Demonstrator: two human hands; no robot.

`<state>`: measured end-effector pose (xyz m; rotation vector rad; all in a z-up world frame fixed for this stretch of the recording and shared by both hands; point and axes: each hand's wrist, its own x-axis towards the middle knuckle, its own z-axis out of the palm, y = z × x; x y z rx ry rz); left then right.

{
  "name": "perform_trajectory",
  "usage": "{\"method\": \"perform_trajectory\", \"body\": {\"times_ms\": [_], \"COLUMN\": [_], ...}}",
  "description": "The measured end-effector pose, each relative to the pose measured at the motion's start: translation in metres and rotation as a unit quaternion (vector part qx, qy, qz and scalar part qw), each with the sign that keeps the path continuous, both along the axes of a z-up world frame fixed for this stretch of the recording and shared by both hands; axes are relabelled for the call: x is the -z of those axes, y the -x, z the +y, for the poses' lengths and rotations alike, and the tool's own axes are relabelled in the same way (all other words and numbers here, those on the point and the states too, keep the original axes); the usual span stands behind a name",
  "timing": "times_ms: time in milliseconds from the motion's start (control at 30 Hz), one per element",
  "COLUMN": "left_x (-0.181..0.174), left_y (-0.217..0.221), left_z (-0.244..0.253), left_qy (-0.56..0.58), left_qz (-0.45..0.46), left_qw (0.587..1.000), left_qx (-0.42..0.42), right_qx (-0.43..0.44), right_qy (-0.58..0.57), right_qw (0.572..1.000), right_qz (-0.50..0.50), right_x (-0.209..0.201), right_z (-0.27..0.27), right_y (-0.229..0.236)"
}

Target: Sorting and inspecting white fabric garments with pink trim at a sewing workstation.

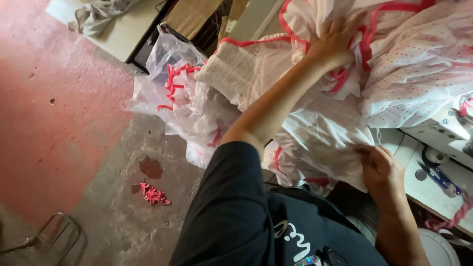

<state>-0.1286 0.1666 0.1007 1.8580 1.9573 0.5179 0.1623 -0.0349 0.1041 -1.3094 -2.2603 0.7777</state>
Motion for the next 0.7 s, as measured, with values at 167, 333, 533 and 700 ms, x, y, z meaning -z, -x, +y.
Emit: {"method": "perform_trajectory", "body": {"times_ms": [167, 333, 533, 700], "left_x": [-0.127, 0.020, 0.031, -0.010], "left_y": [0.065, 0.101, 0.107, 0.077], "left_z": [-0.130, -0.133, -0.145, -0.188], "left_qy": [-0.017, 0.051, -0.021, -0.079], "left_qz": [-0.315, -0.083, -0.222, -0.401], "left_qw": [0.914, 0.970, 0.957, 0.899], "left_qx": [-0.255, -0.222, -0.186, -0.160], "right_qx": [0.003, -0.116, -0.178, -0.154], "right_qy": [-0.282, -0.207, -0.164, 0.035], "right_qw": [0.957, 0.970, 0.969, 0.984], "right_qz": [-0.063, 0.047, 0.044, 0.084], "right_x": [0.009, 0.025, 0.044, -0.002], "right_z": [0.010, 0.032, 0.085, 0.118], "right_y": [0.016, 0.083, 0.123, 0.157]}}
